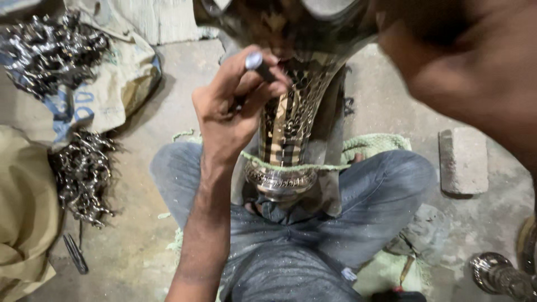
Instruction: The person sits cross-legged on the floor and uses a hammer and chisel to shape and emboss a decorative metal vase. The person repeatedly strikes the chisel against the vase's surface to create patterns.
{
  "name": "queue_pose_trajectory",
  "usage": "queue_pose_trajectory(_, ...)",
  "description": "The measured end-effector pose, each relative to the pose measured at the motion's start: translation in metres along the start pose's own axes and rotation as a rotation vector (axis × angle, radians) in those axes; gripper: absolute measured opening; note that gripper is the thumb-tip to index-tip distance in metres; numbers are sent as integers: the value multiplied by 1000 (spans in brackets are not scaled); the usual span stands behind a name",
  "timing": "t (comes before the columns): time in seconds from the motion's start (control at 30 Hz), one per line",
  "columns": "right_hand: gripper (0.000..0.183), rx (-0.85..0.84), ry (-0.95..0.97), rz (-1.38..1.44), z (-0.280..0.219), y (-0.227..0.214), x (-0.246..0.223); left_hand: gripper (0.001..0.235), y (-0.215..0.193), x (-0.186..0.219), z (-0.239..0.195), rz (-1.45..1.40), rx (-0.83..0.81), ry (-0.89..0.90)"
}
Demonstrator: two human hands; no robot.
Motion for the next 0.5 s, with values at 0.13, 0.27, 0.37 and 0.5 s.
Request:
queue_pose_trajectory(0.13, 49, 15, -49, -94, 4, -11, -9, 33, 2, 1, -2, -34, -10, -17)
queue_pose_trajectory(0.27, 31, -23, -18, -74, 9, -13, -13, 32, -1, -1, 0, -93, -16, -46)
queue_pose_trajectory(0.37, 24, 60, -80, 5, 6, -25, -23, 22, -2, -2, 1, -45, -29, -56)
queue_pose_trajectory(0.5, 22, 90, -113, -29, 9, -35, -35, 24, -5, -7, 2, -90, -37, -45)
Point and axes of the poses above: each hand's wrist, its own z-axis towards the middle knuckle, its own y-axis out of the palm, x = y × z, the point moved 8 cm from there along z, towards the middle knuckle, and after that the axes turned 9 degrees about -x, right-handed, at the moved point
